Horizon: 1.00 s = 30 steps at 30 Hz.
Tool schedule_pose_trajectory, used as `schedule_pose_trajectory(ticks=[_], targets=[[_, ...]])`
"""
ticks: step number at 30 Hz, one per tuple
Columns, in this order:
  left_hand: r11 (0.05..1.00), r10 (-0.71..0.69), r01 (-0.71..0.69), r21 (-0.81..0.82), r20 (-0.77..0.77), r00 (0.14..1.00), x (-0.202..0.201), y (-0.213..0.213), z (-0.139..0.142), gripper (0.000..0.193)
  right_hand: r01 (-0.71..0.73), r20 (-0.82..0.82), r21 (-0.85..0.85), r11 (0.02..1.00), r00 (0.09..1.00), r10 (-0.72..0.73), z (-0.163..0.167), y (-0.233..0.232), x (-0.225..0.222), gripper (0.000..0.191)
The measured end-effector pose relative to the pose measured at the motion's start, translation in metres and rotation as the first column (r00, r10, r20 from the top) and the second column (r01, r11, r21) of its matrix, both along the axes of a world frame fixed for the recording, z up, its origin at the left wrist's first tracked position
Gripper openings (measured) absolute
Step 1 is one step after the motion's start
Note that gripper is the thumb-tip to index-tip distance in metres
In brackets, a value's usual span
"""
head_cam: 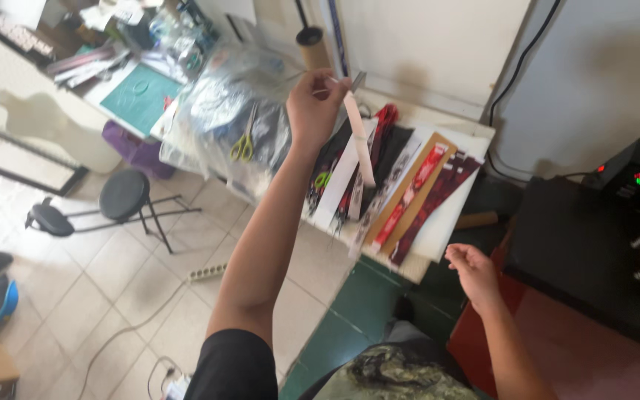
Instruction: The person operates a heat press to laminate a white strip, then uses scissors to cut multiple lanyards into shorter pieces. The cut pieces are placed on a nearby table.
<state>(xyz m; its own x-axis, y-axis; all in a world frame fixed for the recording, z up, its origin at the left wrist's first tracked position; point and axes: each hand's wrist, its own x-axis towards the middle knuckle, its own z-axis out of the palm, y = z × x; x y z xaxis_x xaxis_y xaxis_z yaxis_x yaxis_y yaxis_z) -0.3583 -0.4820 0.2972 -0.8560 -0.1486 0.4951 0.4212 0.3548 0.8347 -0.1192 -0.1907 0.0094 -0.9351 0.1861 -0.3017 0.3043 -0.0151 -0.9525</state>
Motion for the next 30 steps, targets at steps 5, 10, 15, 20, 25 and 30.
schedule_pose_trajectory(ticks=[5,10,15,20,25,30], targets=[[0.974,0.059,-0.058,0.221,0.003,0.998,-0.050,0.004,-0.046,0.037,-0.062,-0.070,-0.074,0.995,0.996,0.057,-0.004,-0.003,-0.066,0.031],[0.951,0.151,-0.194,0.240,0.185,0.971,0.002,-0.032,-0.168,0.038,-0.116,-0.039,-0.060,0.991,0.993,0.114,0.004,-0.006,-0.100,0.030],[0.940,0.078,-0.250,0.231,0.569,0.818,0.071,-0.066,-0.260,0.054,-0.164,0.063,0.089,0.982,0.985,0.159,0.005,-0.020,-0.099,0.030],[0.993,0.082,-0.114,0.003,0.683,0.726,0.103,-0.080,-0.278,0.063,-0.173,0.035,0.150,0.973,0.985,0.170,0.000,-0.048,-0.067,0.032],[0.962,0.223,-0.095,-0.257,0.533,0.816,0.124,-0.089,-0.275,0.064,-0.097,0.031,0.303,0.948,0.995,0.092,0.002,-0.075,-0.015,0.042],[0.988,0.021,0.050,-0.146,0.448,0.894,0.158,-0.082,-0.284,0.077,-0.084,0.045,0.325,0.942,0.996,0.074,0.009,-0.104,0.049,0.071]])
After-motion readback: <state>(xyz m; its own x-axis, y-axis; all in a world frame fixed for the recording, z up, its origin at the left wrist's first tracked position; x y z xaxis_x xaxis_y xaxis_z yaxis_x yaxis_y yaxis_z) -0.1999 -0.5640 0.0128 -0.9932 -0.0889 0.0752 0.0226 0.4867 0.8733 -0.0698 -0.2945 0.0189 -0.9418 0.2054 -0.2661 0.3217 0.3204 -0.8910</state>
